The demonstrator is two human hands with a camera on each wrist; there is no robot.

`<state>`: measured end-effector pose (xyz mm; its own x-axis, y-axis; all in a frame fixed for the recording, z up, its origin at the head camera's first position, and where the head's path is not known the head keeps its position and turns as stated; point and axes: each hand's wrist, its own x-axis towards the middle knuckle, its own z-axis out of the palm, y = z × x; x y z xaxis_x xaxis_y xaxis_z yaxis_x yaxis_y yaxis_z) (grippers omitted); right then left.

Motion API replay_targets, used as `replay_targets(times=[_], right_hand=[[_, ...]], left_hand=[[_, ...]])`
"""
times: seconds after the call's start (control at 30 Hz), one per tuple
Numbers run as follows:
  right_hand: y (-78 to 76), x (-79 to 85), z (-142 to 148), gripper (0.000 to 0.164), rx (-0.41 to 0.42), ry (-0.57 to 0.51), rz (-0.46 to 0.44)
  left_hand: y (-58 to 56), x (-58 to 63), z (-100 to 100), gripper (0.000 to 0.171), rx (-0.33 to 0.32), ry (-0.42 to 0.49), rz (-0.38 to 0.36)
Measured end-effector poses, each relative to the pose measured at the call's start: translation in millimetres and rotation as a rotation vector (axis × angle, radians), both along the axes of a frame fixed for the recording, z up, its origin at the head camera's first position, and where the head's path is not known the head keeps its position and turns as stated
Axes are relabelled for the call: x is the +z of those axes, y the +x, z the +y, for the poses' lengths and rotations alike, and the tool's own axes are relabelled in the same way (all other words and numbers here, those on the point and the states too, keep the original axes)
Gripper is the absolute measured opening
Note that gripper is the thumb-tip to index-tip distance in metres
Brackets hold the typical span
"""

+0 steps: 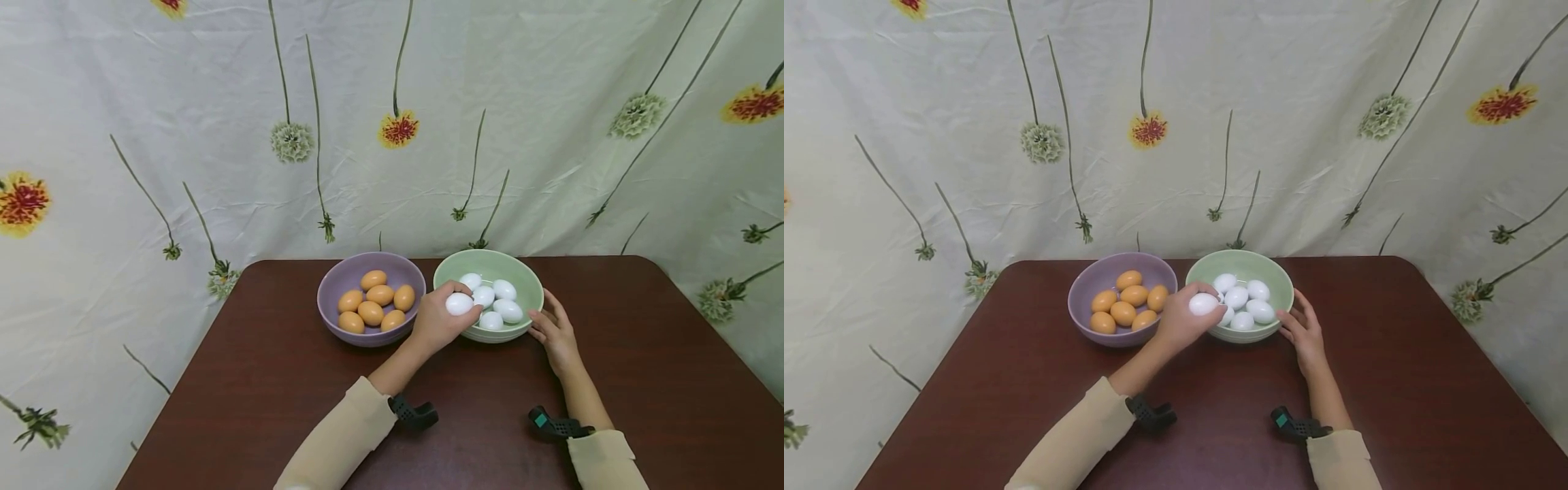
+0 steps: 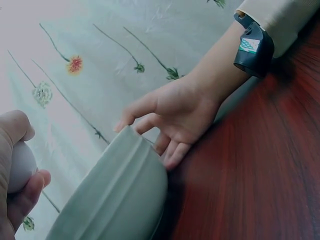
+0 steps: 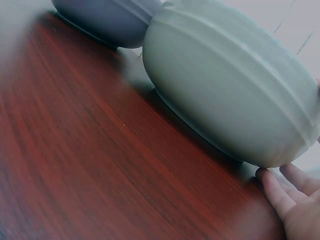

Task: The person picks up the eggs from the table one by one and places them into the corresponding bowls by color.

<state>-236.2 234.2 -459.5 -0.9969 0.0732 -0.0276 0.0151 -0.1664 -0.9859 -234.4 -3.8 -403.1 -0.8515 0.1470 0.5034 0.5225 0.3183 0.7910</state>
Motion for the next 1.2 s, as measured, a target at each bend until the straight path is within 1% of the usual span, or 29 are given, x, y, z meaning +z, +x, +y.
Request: replay_targets(times=[0.1,0.17,0.23,0.33,0.43,0.5,0.67,0.73,0.83,1.0,1.07,1.13,1.2], right_hand=[[-0.2,0.2,0,0.069,0.004,0.000,0.004],[0.0,0.2,1,0.069,0.005,0.000,0.006],[0.5,-0.1,1,0.068,0.007,-0.003,0.005],[0.5,-0.8,1,0.068,0.008,-0.001,0.003],[0.2,-0.9,0,0.068,0.007,0.002,0.003],[-0.1,-0.6,0,0.068,0.002,0.003,0.002],[-1.0,0.1,0,0.067,0.000,0.001,-0.002],[-1.2,0.0,1,0.066,-0.004,-0.001,0.000],[-1.1,-1.1,0,0.066,-0.009,-0.001,0.001],[-1.1,-3.3,0,0.067,-0.002,0.000,-0.004],[-1.6,-3.3,1,0.068,0.000,0.001,0.001],[-1.9,-2.8,1,0.068,0.001,0.001,0.005],[-2.6,-2.8,2,0.068,0.001,0.001,0.004]], left_hand=[[-1.7,2.6,3,0.021,0.005,-0.011,0.010],[-3.1,3.4,5,0.021,0.023,-0.027,0.021],[-4.5,3.6,7,0.020,0.058,-0.050,0.036],[-7.4,3.1,9,0.019,0.130,-0.097,0.059],[-10.8,3.1,12,0.019,0.182,-0.144,0.065],[-13.4,3.3,13,0.020,0.200,-0.171,0.058],[-20.1,2.7,17,0.021,0.221,-0.239,0.005],[-22.8,2.1,19,0.022,0.218,-0.264,-0.018],[-26.5,0.9,22,0.024,0.196,-0.288,-0.036],[-31.8,-3.1,25,0.026,0.156,-0.305,-0.046],[-33.9,-4.1,27,0.028,0.138,-0.326,-0.044],[-35.5,-3.6,28,0.030,0.112,-0.353,-0.049],[-37.3,-2.7,30,0.031,0.087,-0.403,-0.064]])
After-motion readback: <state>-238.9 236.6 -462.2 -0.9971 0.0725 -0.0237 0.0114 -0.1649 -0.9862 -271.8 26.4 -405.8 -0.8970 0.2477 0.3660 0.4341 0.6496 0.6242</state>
